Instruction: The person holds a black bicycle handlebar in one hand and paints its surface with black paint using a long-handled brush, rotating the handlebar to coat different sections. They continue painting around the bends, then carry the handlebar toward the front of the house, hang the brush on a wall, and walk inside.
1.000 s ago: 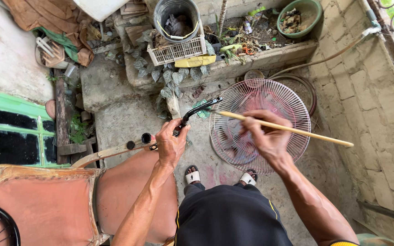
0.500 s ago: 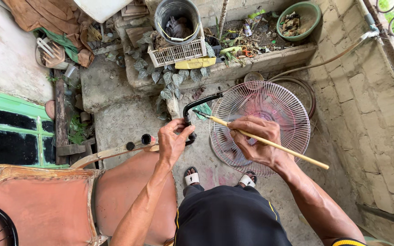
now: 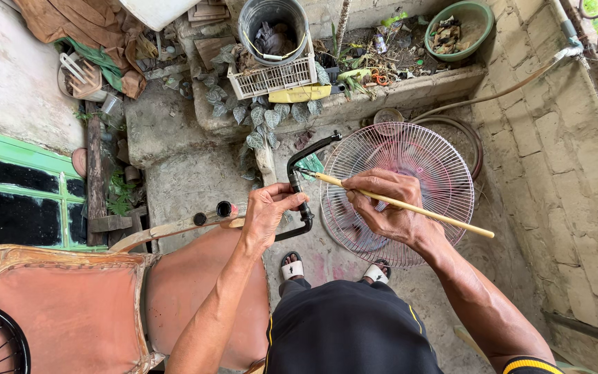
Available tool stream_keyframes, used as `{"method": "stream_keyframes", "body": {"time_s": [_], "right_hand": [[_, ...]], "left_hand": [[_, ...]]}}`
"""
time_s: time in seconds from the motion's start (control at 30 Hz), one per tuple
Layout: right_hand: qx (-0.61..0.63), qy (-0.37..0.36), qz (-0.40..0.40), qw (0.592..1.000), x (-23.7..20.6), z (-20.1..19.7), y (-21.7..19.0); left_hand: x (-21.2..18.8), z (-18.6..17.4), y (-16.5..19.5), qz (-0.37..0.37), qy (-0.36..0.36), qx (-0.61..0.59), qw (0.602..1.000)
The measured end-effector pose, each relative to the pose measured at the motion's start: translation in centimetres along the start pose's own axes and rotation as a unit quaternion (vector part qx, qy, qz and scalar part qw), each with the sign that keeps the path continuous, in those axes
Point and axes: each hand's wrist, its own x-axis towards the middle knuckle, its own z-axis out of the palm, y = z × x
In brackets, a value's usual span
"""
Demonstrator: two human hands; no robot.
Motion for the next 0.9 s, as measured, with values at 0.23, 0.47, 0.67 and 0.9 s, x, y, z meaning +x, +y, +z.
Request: {"method": "stream_keyframes", "body": {"time_s": [0.23,0.47,0.67,0.9], "right_hand": [[-0.014,0.034,-0.001,0.999,-0.1,-0.2,-0.6],[-0.046,0.086,0.044,0.994,-1.6,-1.7,-0.6],[-0.015,0.051,-0.016,0.998,-2.5,0.0,0.1],[-0.011,0.017,-0.009,1.000,-2.3,-0.1,1.3]], "left_hand": [[-0.4,0.1,0.1,-0.036,-0.032,-0.058,0.997],[-0.4,0.1,-0.7,-0.063,-0.037,-0.105,0.992],[0.0,-0.1,-1.8,-0.101,-0.054,-0.154,0.981],[0.1,0.0,-2.3,-0.134,-0.070,-0.171,0.974]]}}
